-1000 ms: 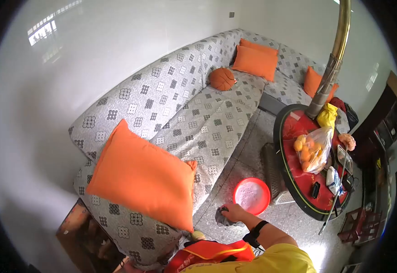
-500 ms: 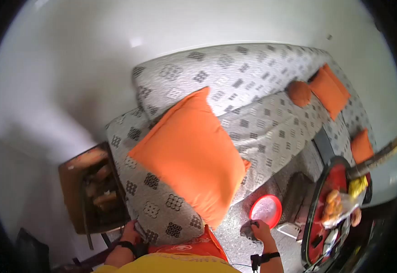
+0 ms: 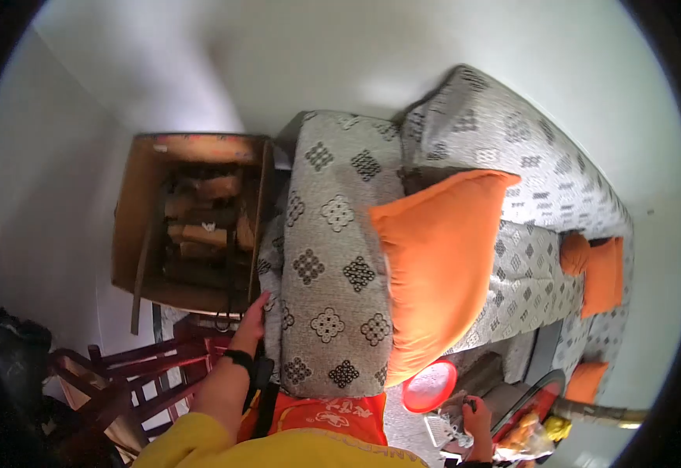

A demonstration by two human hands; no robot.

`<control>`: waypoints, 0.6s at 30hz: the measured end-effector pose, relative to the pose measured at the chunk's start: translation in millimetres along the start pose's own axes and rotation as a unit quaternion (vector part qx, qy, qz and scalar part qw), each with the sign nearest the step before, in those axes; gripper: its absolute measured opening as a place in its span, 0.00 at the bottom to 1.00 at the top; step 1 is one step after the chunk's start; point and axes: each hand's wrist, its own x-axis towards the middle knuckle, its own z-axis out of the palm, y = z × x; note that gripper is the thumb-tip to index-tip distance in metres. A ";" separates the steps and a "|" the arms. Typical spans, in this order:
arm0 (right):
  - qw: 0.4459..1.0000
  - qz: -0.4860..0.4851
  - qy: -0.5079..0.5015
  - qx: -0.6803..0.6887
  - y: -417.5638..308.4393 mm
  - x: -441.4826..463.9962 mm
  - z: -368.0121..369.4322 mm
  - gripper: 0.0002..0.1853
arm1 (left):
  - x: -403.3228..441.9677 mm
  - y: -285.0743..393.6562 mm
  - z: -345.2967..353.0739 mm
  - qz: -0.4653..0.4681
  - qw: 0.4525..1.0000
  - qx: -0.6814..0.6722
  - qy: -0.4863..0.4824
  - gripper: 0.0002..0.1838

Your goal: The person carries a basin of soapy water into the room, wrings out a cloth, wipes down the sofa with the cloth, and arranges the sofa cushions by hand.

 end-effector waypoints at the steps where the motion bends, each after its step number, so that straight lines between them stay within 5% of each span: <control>1: 1.000 -0.019 -0.006 -0.022 -3.6 1.6 3.5 0.13 | 21.6 3.9 -5.0 0.012 0.999 -0.045 -0.024 0.25; 6: 0.998 -0.006 -0.051 0.022 -30.0 5.6 -1.2 0.14 | 40.4 41.3 3.3 0.043 0.975 -0.201 -0.086 0.21; 8: 0.999 -0.026 -0.044 -0.005 -55.8 10.2 -13.0 0.14 | 39.2 41.8 1.3 0.205 0.969 -0.115 -0.076 0.18; 10: 0.998 -0.035 -0.045 -0.019 -73.9 17.6 -20.7 0.14 | -73.2 59.0 87.2 0.212 0.957 0.147 -0.131 0.19; 11: 0.998 -0.043 -0.048 -0.026 -77.3 15.9 -26.1 0.14 | -73.4 23.6 101.4 0.360 0.828 0.384 -0.194 0.21; 12: 0.997 -0.041 -0.058 -0.041 -76.1 16.7 -29.7 0.14 | -73.8 -12.0 115.6 0.529 0.634 0.531 -0.191 0.24; 14: 0.995 -0.065 -0.068 0.012 -72.6 34.1 -23.4 0.14 | -80.8 -33.2 142.3 0.414 0.580 0.660 -0.238 0.22; 18: 0.984 -0.042 -0.159 -0.066 -110.8 38.7 -32.0 0.15 | -34.7 -74.4 144.9 0.412 0.538 0.708 -0.202 0.20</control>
